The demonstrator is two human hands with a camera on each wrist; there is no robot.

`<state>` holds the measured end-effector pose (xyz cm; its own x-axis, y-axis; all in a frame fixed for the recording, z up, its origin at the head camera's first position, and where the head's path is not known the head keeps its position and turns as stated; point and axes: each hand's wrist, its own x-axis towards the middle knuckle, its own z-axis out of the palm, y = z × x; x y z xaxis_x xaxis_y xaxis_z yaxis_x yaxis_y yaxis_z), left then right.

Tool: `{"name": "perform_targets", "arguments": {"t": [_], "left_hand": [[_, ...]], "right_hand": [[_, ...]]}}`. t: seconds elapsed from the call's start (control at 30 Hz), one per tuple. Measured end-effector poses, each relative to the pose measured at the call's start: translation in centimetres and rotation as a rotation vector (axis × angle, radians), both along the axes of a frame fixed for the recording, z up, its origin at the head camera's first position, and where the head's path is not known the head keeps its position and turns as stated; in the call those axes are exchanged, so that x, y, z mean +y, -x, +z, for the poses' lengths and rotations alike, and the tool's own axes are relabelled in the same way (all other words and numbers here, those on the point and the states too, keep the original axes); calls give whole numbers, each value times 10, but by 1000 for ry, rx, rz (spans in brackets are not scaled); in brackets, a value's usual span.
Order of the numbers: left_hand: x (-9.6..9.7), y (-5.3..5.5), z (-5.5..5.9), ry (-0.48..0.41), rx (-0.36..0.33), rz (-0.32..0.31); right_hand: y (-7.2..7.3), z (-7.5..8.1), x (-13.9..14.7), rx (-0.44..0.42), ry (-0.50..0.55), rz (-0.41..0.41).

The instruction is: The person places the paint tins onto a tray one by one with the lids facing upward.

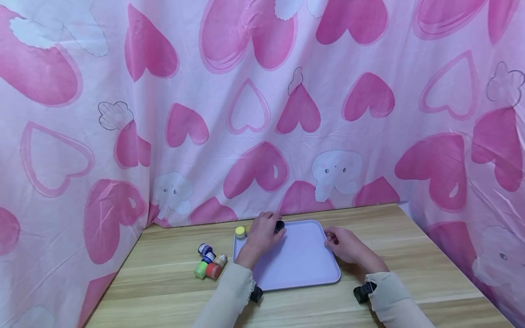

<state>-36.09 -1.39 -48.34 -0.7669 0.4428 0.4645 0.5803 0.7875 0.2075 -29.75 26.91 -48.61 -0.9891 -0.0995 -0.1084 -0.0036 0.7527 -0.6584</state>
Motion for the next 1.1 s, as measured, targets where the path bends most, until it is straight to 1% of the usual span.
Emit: {"name": "perform_targets", "arguments": {"t": [0.2,0.27,0.33,0.47,0.57,0.6,0.7,0.87,1.0,1.1], "left_hand": [[-5,-3,4,-12,17,2],[-8,-4,5,-31,19,0],[-13,-6,7,-62,13,-9],[-25,-12,8,-138,31,-45],[-37,-18,9,-177,27,-47],[-41,-20,10,-190,12,-44],[-56,-26,11,-203,-51,-6],[-78,-34,15,-239,-134,52],[-93,-40,19,-277,-173,98],[-103,-42,21,-296,-176,119]], "right_hand": [[1,-1,0,-7,-19,-9],[1,-1,0,-10,-22,-11],[2,-1,0,-8,-26,-11],[2,-1,0,-5,-26,-2],[2,-1,0,-4,-25,-3],[1,-1,0,-1,-27,0],[1,-2,1,5,-28,2],[2,-3,2,10,-31,6],[3,-4,2,18,-43,13],[3,-4,1,30,-53,23]]}}
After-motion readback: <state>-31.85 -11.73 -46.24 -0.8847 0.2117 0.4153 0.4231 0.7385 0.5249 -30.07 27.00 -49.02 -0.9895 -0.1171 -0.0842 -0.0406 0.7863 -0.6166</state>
